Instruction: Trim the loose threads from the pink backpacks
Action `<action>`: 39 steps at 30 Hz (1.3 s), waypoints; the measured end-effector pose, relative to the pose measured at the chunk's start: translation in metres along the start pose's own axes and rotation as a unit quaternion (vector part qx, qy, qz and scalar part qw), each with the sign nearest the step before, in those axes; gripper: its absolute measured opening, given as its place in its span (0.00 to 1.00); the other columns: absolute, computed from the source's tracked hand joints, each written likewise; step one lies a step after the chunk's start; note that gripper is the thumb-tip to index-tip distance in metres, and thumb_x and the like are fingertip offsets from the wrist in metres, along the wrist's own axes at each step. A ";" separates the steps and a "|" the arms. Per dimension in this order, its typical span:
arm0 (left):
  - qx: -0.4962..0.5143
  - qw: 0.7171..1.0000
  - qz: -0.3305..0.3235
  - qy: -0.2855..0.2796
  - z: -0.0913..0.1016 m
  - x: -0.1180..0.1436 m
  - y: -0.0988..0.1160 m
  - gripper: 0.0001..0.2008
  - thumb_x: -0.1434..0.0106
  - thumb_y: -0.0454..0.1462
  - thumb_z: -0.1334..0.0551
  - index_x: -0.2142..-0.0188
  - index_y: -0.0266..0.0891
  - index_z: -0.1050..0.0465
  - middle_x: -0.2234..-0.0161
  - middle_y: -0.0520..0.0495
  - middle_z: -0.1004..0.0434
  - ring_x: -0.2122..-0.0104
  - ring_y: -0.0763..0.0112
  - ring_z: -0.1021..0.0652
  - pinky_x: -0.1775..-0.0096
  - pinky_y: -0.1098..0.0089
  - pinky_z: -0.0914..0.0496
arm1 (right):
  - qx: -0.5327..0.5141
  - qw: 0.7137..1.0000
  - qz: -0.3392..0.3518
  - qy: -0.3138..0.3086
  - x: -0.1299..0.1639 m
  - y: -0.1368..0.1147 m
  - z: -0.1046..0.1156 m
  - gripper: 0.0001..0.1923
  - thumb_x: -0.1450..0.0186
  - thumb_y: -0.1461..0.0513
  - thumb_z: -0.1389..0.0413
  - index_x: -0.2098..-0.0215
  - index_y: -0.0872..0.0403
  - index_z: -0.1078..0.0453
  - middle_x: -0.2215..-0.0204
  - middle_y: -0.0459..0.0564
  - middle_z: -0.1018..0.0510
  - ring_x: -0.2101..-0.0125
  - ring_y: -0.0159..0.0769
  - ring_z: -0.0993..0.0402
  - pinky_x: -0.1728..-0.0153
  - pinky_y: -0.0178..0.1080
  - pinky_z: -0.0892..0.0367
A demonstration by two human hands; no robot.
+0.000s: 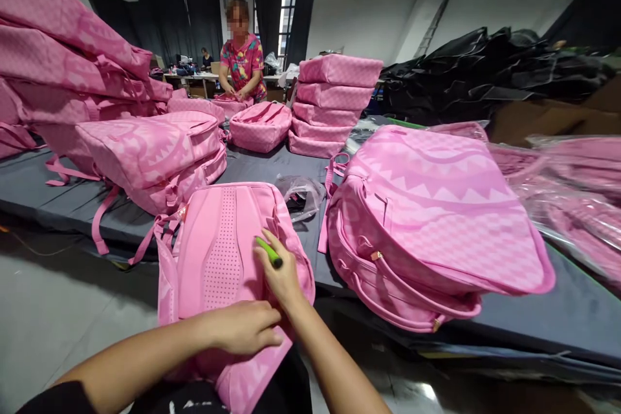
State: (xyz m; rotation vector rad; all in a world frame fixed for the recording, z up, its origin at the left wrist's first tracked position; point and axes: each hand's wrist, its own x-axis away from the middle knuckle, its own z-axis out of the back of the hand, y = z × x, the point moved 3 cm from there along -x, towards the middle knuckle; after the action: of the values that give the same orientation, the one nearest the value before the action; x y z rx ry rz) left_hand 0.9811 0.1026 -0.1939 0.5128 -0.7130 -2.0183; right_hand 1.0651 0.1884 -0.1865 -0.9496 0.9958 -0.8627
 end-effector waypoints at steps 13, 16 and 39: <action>-0.412 0.902 -0.130 -0.001 0.094 -0.121 -0.069 0.23 0.29 0.47 0.49 0.65 0.33 0.22 0.66 0.38 0.23 0.62 0.59 0.28 0.48 0.52 0.41 | 0.274 0.906 0.307 0.099 0.027 0.062 0.023 0.30 0.32 0.68 0.47 0.33 0.51 0.41 0.47 0.61 0.25 0.48 0.45 0.25 0.49 0.45 0.26; -0.415 0.890 -0.188 -0.026 0.091 -0.118 -0.074 0.23 0.29 0.47 0.49 0.67 0.37 0.21 0.70 0.43 0.23 0.66 0.63 0.29 0.51 0.54 0.41 | 0.305 0.883 0.347 0.086 0.031 0.072 0.026 0.33 0.32 0.70 0.48 0.31 0.51 0.46 0.48 0.61 0.25 0.49 0.44 0.24 0.52 0.44 0.25; -0.414 0.899 -0.135 0.046 0.096 -0.087 -0.071 0.20 0.39 0.53 0.37 0.64 0.37 0.25 0.65 0.44 0.25 0.57 0.56 0.28 0.39 0.37 0.47 | 0.031 0.995 -0.065 -0.071 0.080 0.038 0.055 0.11 0.32 0.57 0.45 0.66 0.54 0.26 0.78 0.47 0.21 0.79 0.33 0.25 0.77 0.34 0.30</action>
State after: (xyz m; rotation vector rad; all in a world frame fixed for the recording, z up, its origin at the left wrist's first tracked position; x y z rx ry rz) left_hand 0.9230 0.2347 -0.1625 0.1913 0.3240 -2.2971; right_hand 1.1467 0.1420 -0.2309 -1.0173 0.7878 -0.9157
